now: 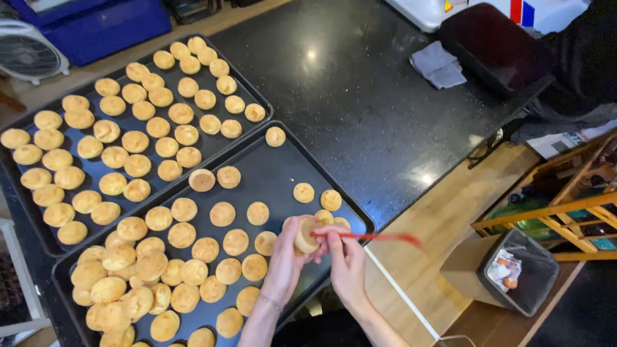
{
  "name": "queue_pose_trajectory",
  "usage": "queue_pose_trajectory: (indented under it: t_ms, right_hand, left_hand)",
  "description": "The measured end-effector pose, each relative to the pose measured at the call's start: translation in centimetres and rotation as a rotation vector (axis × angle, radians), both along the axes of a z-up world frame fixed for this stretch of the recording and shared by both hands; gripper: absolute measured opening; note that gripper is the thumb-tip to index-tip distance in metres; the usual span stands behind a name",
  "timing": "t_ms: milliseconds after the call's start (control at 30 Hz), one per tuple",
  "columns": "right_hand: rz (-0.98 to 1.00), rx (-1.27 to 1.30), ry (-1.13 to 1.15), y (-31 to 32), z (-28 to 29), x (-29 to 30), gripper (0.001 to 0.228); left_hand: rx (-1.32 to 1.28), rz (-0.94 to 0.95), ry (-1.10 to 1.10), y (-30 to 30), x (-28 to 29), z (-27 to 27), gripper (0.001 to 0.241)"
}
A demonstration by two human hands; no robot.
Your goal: Poking holes in the bottom of baked pastries using a red spoon to prepare them for filling
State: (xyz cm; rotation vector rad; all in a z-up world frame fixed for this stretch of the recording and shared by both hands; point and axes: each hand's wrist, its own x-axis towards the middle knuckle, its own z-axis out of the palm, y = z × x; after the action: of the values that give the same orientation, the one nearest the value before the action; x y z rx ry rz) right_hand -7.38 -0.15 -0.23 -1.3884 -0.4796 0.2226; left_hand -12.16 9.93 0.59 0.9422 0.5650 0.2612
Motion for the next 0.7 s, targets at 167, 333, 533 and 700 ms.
queue_pose_trajectory:
  t_ms: [167,333,533,700]
  right_hand:
    - [-0.108,-0.277,-0.711,-1.5,-1.9,3.2,0.015]
    - [0.036,0.018,0.259,-0.7,-1.6,7.7,0.038]
    - [0.052,-0.205,0.301,0.5,-6.0,15.0,0.039]
    - [-0.024,-0.175,0.334,-1.5,-8.4,22.0,0.039]
  left_hand:
    - [0.566,-0.035,-0.026,-0.3,0.6,0.8,0.031]
    - [0.515,-0.017,-0.165,0.6,4.3,-2.0,0.038]
    - [0.852,-0.006,0.022,1.2,8.7,-3.8,0.038]
    - [1.212,0.018,0.552,7.9,12.0,-13.9,0.049]
